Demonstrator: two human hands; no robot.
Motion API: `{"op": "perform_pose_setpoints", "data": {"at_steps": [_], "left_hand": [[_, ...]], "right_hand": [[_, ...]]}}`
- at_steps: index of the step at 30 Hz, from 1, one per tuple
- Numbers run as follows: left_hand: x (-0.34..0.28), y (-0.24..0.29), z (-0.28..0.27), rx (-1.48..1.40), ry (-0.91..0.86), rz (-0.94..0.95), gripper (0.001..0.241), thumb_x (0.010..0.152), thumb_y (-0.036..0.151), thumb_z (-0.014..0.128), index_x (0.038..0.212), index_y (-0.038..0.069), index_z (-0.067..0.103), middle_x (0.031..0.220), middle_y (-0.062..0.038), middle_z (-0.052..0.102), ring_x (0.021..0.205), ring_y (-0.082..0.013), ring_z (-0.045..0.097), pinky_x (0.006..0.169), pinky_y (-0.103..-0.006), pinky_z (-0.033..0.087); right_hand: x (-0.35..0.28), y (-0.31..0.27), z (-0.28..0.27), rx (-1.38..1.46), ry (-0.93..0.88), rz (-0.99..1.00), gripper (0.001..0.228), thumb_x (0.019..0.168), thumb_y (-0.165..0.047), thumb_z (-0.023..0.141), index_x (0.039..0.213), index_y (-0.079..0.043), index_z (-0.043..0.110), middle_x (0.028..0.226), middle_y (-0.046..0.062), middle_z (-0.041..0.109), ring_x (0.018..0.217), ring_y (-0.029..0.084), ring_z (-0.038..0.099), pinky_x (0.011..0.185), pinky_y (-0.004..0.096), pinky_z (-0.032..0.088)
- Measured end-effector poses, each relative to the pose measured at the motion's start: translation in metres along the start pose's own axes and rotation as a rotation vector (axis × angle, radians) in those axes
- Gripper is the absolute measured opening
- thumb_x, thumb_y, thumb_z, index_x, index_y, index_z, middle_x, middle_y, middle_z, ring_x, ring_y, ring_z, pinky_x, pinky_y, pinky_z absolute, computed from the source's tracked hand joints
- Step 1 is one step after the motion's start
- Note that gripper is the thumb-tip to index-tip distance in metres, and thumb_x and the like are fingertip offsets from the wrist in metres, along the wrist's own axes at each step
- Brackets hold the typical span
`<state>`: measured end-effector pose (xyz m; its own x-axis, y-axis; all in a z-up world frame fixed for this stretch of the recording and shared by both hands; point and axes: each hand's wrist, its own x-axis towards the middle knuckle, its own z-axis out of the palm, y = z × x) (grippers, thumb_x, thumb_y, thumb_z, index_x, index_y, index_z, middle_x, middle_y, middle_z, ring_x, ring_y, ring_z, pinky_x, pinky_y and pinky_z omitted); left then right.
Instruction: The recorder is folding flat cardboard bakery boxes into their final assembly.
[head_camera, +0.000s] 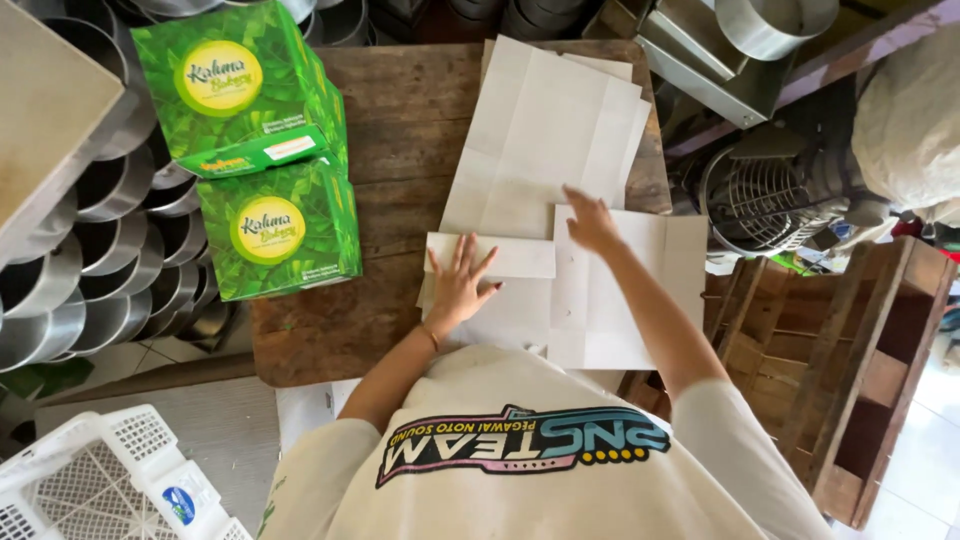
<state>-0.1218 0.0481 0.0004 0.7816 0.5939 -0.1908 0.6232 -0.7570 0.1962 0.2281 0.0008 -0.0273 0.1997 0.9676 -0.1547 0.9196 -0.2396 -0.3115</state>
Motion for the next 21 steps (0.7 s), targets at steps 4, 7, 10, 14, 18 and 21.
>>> {"op": "perform_pose_setpoints", "data": {"at_steps": [4, 7, 10, 14, 18, 21], "left_hand": [[0.012, -0.037, 0.0, 0.003, 0.06, 0.02, 0.086, 0.093, 0.081, 0.039, 0.163, 0.045, 0.006, 0.173, -0.005, -0.005, 0.159, -0.0233, -0.004, 0.117, -0.0767, -0.004], [0.022, -0.063, 0.0, 0.034, 0.101, 0.036, 0.085, 0.09, 0.082, 0.04, 0.161, 0.047, 0.007, 0.173, 0.0, -0.004, 0.158, -0.0205, -0.004, 0.118, -0.0755, -0.004], [0.023, -0.074, 0.001, 0.048, 0.104, 0.041, 0.083, 0.09, 0.08, 0.044, 0.16, 0.049, 0.011, 0.172, 0.003, -0.002, 0.158, -0.0199, -0.002, 0.117, -0.0769, -0.002], [0.025, -0.074, 0.008, 0.047, 0.146, 0.025, 0.084, 0.089, 0.076, 0.053, 0.16, 0.052, 0.014, 0.173, 0.003, 0.005, 0.159, -0.0212, 0.004, 0.115, -0.0795, 0.002], [0.028, -0.072, 0.014, 0.043, 0.204, 0.033, 0.085, 0.088, 0.074, 0.057, 0.161, 0.049, 0.019, 0.173, -0.001, 0.009, 0.159, -0.0251, 0.007, 0.113, -0.0813, 0.002], [0.016, -0.045, -0.042, 0.004, 0.047, -0.029, 0.09, 0.086, 0.078, 0.054, 0.161, 0.042, 0.023, 0.173, -0.009, 0.005, 0.158, -0.0312, 0.002, 0.112, -0.079, -0.003]], "right_hand": [[0.009, -0.039, -0.053, -0.108, -0.232, 0.171, 0.082, 0.085, -0.02, 0.08, 0.155, -0.02, 0.037, 0.154, 0.011, 0.043, 0.135, 0.033, 0.045, 0.109, 0.049, 0.04], [0.02, -0.053, -0.067, -0.131, -0.286, 0.155, 0.073, 0.084, -0.025, 0.081, 0.149, -0.02, 0.047, 0.138, 0.007, 0.055, 0.132, 0.029, 0.048, 0.111, 0.05, 0.037], [0.034, -0.049, -0.043, -0.237, -0.315, 0.114, 0.05, 0.086, -0.031, 0.08, 0.131, -0.019, 0.06, 0.127, 0.007, 0.06, 0.128, 0.026, 0.051, 0.107, 0.051, 0.037], [0.013, -0.042, 0.002, -0.258, -0.273, -0.122, 0.032, 0.087, -0.012, 0.068, 0.119, -0.016, 0.063, 0.108, 0.009, 0.072, 0.107, 0.032, 0.066, 0.09, 0.047, 0.053], [-0.047, -0.039, 0.072, -0.324, -0.144, -0.205, 0.044, 0.083, -0.005, 0.063, 0.127, -0.009, 0.058, 0.111, 0.026, 0.07, 0.091, 0.039, 0.071, 0.071, 0.048, 0.058], [-0.05, -0.054, 0.078, -0.417, -0.024, -0.313, 0.047, 0.078, -0.001, 0.064, 0.125, -0.001, 0.058, 0.112, 0.032, 0.069, 0.086, 0.038, 0.073, 0.067, 0.043, 0.06]]}}
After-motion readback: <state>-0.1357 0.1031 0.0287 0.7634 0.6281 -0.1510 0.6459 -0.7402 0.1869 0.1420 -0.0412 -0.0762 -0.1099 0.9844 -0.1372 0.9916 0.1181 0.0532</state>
